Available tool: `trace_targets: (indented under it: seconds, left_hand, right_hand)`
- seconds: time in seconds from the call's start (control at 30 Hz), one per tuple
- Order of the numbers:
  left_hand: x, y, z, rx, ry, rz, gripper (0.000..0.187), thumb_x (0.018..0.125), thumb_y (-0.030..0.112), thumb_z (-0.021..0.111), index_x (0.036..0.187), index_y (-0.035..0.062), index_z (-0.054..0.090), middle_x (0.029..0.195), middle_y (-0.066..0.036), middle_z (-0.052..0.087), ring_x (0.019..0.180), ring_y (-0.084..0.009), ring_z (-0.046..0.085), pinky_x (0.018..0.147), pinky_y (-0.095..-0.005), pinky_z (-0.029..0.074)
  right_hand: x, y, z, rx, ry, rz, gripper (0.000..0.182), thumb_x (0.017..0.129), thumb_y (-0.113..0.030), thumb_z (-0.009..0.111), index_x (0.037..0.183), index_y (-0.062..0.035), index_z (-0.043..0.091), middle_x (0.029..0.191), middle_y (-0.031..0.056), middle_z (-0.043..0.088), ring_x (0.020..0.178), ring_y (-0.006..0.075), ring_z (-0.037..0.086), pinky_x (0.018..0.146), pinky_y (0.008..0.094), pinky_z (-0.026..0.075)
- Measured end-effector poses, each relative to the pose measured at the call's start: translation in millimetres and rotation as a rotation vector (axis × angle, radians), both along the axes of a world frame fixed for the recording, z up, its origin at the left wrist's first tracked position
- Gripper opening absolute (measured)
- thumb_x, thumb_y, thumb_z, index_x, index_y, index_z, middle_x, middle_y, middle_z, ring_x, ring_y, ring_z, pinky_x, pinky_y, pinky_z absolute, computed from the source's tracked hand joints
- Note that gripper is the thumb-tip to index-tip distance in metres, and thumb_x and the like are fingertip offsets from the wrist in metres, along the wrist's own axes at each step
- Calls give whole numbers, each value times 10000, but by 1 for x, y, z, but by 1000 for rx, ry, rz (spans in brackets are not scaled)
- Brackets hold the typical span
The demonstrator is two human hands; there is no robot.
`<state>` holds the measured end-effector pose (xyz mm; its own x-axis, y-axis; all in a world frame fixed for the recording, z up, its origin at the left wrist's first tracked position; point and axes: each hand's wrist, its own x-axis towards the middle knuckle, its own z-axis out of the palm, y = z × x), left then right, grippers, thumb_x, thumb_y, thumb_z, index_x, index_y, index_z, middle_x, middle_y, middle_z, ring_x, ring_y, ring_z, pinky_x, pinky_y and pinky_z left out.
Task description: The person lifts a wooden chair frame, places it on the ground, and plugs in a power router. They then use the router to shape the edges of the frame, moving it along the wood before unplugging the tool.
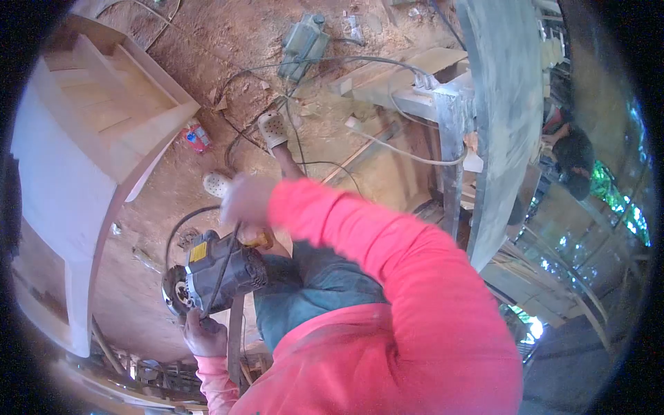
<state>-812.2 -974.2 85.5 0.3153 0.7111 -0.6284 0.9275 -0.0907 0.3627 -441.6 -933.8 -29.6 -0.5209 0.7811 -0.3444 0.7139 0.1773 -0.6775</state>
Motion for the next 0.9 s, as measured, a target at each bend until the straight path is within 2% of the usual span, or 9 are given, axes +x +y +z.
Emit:
trace_targets:
  seconds: [0.07,0.1,0.2,0.33,0.4,0.53,0.63,0.73,0.9]
  left_hand:
    - [-1,-4,5,-93,30,173,388,654,77,764,1015,52,622,940,-155,645,887,-423,611,877,-515,472]
    - [-6,-7,6,-102,39,232,445,638,68,756,1060,52,616,966,-161,644,909,-417,619,877,-508,480]
    - [-32,-26,-2,-58,49,359,684,581,-3,678,1256,50,584,1069,-191,648,973,-400,649,864,-484,514]
    - [-6,-16,6,106,134,319,930,573,-11,675,1472,100,464,1254,-220,599,1213,-422,563,1031,-475,465]
    - [-2,-11,14,25,278,301,1002,575,-11,669,1533,117,405,1306,-242,574,1294,-429,509,1090,-477,431]
    - [-23,-7,28,-34,255,168,947,609,-5,643,1522,114,422,1264,-275,595,1217,-477,539,1042,-523,442]
    - [-24,0,34,-30,196,20,896,637,-7,629,1505,104,440,1191,-287,619,1107,-514,570,967,-551,461]
    - [-15,0,28,81,42,-26,795,682,159,854,1399,66,522,1146,-229,679,997,-458,620,917,-527,489]
    - [3,9,30,148,-207,-55,697,686,182,867,1293,49,551,1143,-222,677,984,-451,641,894,-524,505]
  right_hand:
    - [77,-28,-90,-28,-76,-58,90,799,-211,680,876,-193,724,932,51,702,969,294,706,747,453,562]
    - [116,-13,-60,-234,-275,-74,128,801,-227,699,909,-165,725,961,63,700,1012,295,695,800,475,555]
    - [172,-31,-56,-178,-408,-109,198,892,-350,642,949,-199,756,953,74,710,970,315,699,826,468,554]
    - [93,-63,-56,-448,-291,-132,209,873,-294,643,1013,-224,780,897,89,745,835,324,730,769,471,574]
    - [24,-38,-3,-423,-174,95,193,872,-283,641,947,-188,792,824,127,737,799,331,737,749,484,569]
    - [-89,-30,26,-347,210,-31,201,894,-262,649,878,-113,783,775,144,723,775,348,738,688,495,568]
    - [-107,-17,35,-376,168,-62,194,884,-214,632,882,-90,781,794,148,731,769,353,738,660,488,573]
    - [-112,3,82,-384,249,17,189,854,-187,631,849,-65,775,804,146,740,761,344,744,645,476,578]
    - [-143,18,151,-336,338,-290,153,810,-158,647,797,-77,775,770,144,736,742,359,744,631,490,581]
